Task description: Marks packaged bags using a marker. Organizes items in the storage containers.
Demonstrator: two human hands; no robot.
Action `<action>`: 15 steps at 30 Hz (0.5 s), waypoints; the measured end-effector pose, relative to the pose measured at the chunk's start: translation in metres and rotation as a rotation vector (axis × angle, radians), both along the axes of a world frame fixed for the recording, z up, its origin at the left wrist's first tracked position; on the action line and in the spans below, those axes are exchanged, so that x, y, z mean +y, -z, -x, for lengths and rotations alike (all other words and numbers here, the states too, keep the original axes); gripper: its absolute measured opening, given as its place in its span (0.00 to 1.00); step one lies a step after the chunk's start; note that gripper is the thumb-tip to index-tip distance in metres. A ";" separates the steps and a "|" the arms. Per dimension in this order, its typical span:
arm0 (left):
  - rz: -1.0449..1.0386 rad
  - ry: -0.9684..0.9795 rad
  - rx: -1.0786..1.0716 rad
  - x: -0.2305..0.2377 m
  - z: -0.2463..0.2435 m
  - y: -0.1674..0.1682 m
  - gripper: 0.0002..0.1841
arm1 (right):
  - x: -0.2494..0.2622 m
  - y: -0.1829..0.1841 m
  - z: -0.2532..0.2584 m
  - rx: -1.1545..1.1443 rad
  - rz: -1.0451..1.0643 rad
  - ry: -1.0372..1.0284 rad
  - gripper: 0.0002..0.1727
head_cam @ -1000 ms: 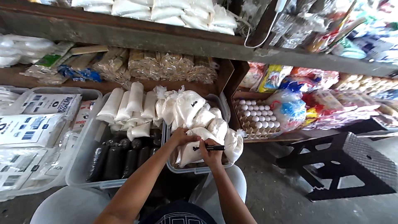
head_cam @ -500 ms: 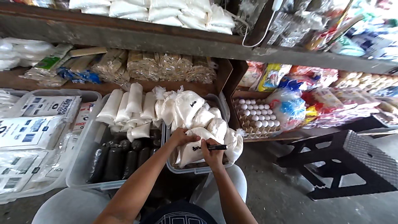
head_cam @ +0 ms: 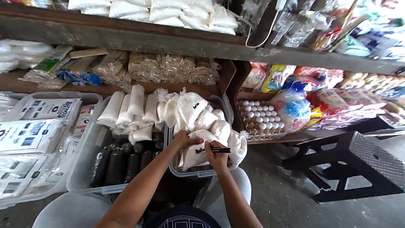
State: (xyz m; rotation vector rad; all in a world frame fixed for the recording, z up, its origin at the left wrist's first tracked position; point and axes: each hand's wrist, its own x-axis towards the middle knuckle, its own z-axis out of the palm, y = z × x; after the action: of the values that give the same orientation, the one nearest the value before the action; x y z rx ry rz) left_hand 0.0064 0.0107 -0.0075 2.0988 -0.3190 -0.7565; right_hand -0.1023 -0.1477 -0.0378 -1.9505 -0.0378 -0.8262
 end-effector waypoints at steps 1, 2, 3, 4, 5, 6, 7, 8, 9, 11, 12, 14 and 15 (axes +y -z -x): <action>0.001 0.003 0.000 0.001 0.000 0.000 0.31 | 0.000 0.000 0.000 0.010 0.015 0.005 0.17; -0.001 0.003 -0.001 0.001 0.000 0.001 0.31 | 0.000 0.000 0.001 0.019 0.020 0.008 0.17; 0.000 0.002 -0.001 0.001 -0.001 0.000 0.31 | 0.000 -0.001 0.000 0.019 0.020 0.010 0.17; 0.003 -0.001 0.001 0.001 -0.001 0.000 0.30 | 0.001 -0.001 -0.001 0.014 0.019 0.017 0.17; 0.012 -0.006 0.003 0.001 0.000 0.001 0.30 | 0.001 -0.002 -0.001 0.007 0.020 0.026 0.17; 0.025 -0.012 -0.001 0.001 0.000 0.002 0.29 | 0.001 -0.002 -0.002 -0.001 0.023 0.036 0.17; 0.030 -0.016 -0.001 0.001 0.001 0.002 0.28 | 0.002 -0.002 -0.002 -0.005 0.028 0.047 0.16; 0.030 -0.017 0.002 0.001 0.001 0.002 0.28 | 0.002 -0.001 -0.001 -0.005 0.030 0.052 0.16; 0.025 -0.017 0.003 0.001 0.000 0.003 0.29 | 0.001 -0.001 -0.001 -0.003 0.026 0.052 0.16; 0.020 -0.017 0.007 0.001 -0.001 0.002 0.29 | 0.000 -0.002 -0.001 -0.006 -0.003 0.047 0.16; 0.018 -0.017 0.010 0.001 -0.001 0.002 0.29 | -0.001 -0.003 0.000 -0.011 -0.022 0.049 0.16; 0.015 -0.024 0.019 0.000 0.000 0.001 0.29 | -0.002 -0.004 -0.001 -0.014 -0.035 0.072 0.16; 0.014 -0.029 0.023 0.000 0.000 0.001 0.29 | -0.002 -0.003 -0.001 -0.009 -0.034 0.080 0.16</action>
State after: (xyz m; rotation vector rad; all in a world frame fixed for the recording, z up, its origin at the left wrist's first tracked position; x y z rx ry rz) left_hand 0.0066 0.0107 -0.0088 2.0764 -0.2801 -0.7584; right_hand -0.1014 -0.1497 -0.0346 -1.9271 0.0486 -0.8819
